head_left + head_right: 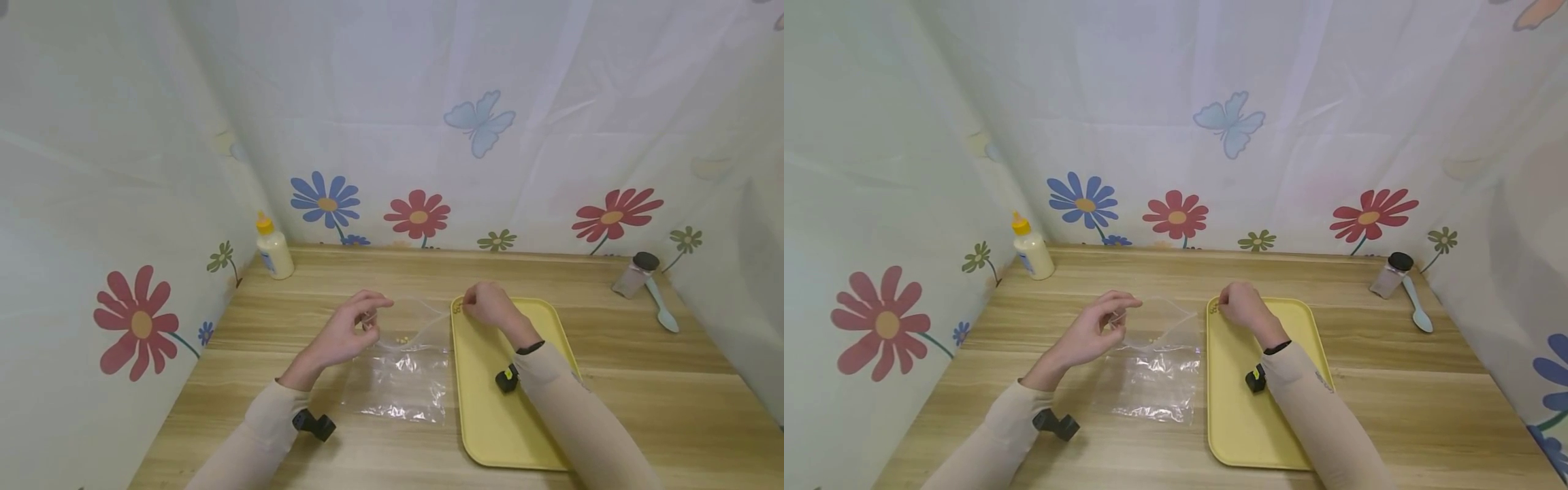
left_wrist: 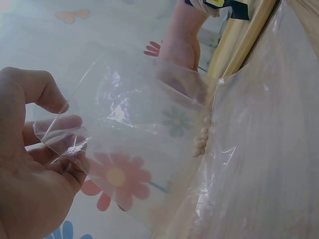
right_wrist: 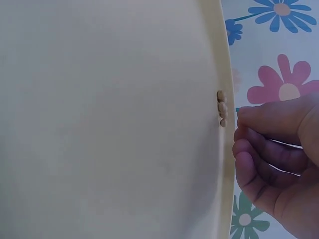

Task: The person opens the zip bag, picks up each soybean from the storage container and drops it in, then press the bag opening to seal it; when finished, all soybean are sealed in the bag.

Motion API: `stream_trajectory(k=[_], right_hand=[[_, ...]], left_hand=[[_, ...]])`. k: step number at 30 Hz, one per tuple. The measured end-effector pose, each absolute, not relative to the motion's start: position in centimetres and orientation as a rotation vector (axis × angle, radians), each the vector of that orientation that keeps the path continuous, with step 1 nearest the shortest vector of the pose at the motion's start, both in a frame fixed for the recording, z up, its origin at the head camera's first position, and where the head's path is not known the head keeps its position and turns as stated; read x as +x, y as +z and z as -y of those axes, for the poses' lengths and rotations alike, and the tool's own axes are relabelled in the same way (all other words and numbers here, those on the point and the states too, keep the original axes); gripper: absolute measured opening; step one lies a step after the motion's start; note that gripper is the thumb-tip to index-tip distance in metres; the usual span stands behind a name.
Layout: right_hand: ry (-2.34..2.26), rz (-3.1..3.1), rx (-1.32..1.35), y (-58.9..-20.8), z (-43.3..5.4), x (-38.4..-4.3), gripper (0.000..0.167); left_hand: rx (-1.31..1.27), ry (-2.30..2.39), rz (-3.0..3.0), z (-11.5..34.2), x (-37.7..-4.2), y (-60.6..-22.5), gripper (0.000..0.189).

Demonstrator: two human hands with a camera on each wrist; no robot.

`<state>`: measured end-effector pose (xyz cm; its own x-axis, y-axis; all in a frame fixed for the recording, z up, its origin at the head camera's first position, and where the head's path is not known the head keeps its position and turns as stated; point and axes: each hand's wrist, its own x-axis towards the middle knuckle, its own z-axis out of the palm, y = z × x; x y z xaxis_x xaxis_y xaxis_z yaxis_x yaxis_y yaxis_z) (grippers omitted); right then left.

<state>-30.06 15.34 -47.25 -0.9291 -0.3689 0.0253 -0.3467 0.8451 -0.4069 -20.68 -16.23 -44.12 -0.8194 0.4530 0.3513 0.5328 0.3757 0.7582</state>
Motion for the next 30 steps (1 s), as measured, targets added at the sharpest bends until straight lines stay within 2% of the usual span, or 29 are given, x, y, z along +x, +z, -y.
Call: stream_trajectory(k=[30], right_hand=[[-0.933,-3.021,-0.613,-44.8,-15.1,-27.5,0.013]], left_hand=[[-0.9,-1.476,2.534,16.1,-20.7,-44.0,0.052]])
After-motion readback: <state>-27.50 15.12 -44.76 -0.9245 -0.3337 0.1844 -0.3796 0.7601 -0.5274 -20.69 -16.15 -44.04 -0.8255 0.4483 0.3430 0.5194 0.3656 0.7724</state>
